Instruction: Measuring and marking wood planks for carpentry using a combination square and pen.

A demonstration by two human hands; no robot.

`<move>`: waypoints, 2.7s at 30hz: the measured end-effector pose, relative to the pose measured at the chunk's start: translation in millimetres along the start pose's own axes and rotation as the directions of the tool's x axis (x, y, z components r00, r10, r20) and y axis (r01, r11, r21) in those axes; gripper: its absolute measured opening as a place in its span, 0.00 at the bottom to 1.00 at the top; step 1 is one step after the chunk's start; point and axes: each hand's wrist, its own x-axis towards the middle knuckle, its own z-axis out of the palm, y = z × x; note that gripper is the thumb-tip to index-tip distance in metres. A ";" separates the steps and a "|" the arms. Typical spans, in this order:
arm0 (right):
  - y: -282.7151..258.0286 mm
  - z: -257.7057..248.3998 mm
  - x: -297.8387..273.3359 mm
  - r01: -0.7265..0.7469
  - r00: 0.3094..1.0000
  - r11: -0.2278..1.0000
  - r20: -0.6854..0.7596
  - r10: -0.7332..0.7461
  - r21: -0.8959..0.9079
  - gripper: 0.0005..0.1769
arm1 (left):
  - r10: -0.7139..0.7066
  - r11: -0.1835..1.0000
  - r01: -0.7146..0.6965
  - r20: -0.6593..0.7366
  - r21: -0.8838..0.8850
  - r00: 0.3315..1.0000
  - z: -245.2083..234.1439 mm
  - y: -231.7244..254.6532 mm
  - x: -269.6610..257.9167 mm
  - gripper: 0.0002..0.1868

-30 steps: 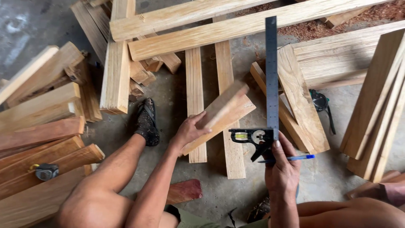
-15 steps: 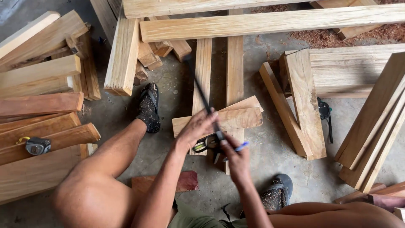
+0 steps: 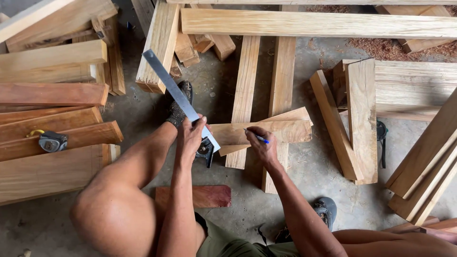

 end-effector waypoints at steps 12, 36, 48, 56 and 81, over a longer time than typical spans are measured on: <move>33.3 -19.2 -27.1 -0.206 0.978 0.976 0.034 0.204 0.063 0.26 | -0.012 0.995 0.002 0.097 0.098 0.995 40.0 -28.2 6.1 0.17; 131.4 -1.6 -44.0 -0.147 0.905 0.420 -0.050 0.423 0.895 0.19 | 0.297 0.230 -0.806 0.750 0.545 0.591 104.6 -86.9 21.2 0.42; 126.9 2.7 -35.8 -0.109 0.911 0.346 -0.045 0.410 0.932 0.19 | 0.247 0.095 -0.788 0.752 0.608 0.611 109.7 -96.8 12.8 0.26; 123.2 0.0 -37.4 -0.156 0.899 0.251 0.033 0.436 0.955 0.20 | 0.224 0.049 -0.794 0.768 0.605 0.599 110.3 -100.4 13.2 0.23; 115.5 -6.3 -37.4 -0.190 0.891 0.236 0.066 0.449 0.953 0.20 | 0.224 0.061 -0.793 0.766 0.607 0.603 111.1 -99.3 12.1 0.23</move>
